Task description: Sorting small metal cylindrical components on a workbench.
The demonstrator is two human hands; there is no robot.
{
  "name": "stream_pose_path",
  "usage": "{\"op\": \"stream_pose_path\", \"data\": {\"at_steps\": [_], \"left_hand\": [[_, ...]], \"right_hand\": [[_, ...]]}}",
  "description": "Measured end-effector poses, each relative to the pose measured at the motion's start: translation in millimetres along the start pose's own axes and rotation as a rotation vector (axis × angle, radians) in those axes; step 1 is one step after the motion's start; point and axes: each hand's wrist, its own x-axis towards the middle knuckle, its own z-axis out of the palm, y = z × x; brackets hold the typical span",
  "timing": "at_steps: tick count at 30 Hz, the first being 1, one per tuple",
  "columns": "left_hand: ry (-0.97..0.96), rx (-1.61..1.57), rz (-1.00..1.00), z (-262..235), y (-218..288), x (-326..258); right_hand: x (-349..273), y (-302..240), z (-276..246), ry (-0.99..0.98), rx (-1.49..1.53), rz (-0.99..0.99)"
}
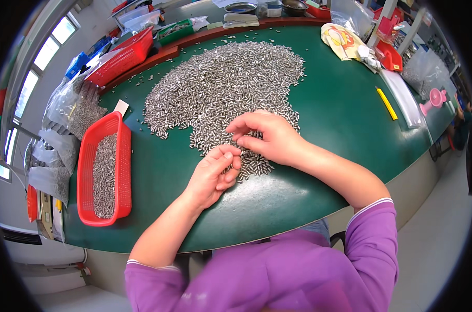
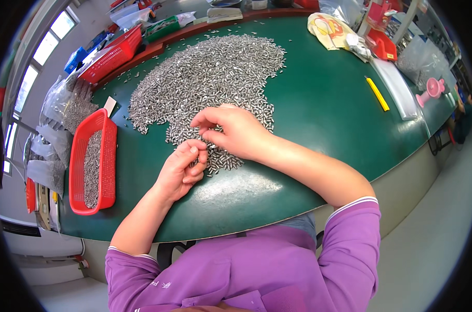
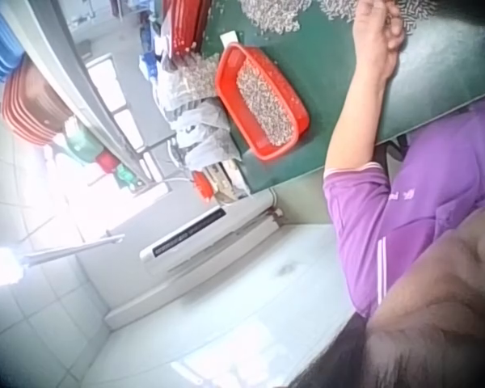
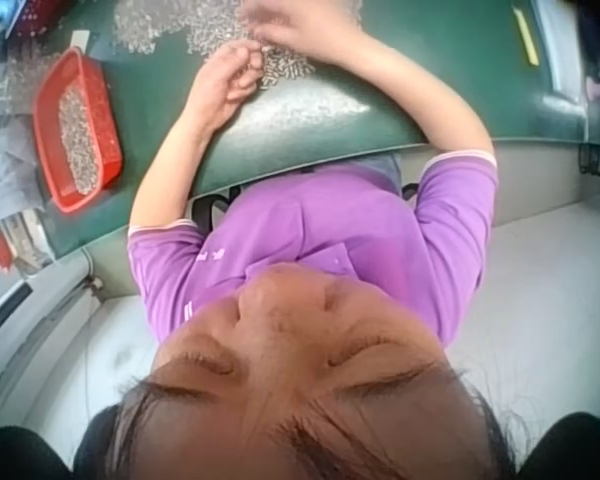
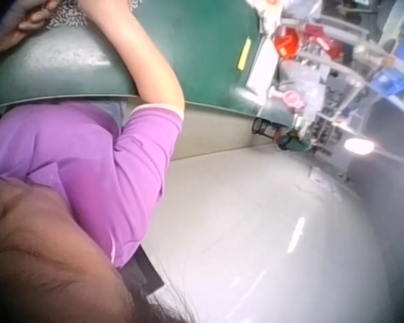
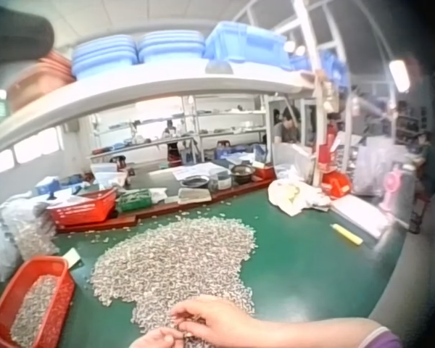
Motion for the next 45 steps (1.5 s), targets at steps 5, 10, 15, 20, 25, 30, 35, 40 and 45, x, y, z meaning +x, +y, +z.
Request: {"op": "stream_pose_path", "data": {"at_steps": [5,10,15,20,25,30,35,40,45], "left_hand": [[0.002,0.001,0.008,3,0,-1],[0.031,0.025,-0.023,5,1,0],[0.016,0.046,-0.007,3,-1,0],[-0.009,0.043,0.008,2,0,0],[0.002,0.041,0.007,2,1,-2],[0.011,0.058,0.015,7,2,-2],[-0.027,0.023,0.008,3,0,0],[-0.008,0.023,0.010,5,0,-1],[-0.010,0.017,0.036,1,-3,0]], "right_hand": [[-2,-7,-1,-0.074,0.278,0.124],[-2,-16,-1,-0.103,0.299,0.138],[-2,-2,-4,-0.031,-0.083,0.026],[-8,23,-5,-0.101,-0.329,0.001],[-4,20,-6,-0.098,-0.346,-0.024],[-2,18,-5,0.032,-0.255,-0.097],[-1,-5,0,0.011,-0.094,-0.224],[-5,-15,3,-0.044,0.402,0.115],[-4,-12,1,-0.146,0.578,0.249]]}}
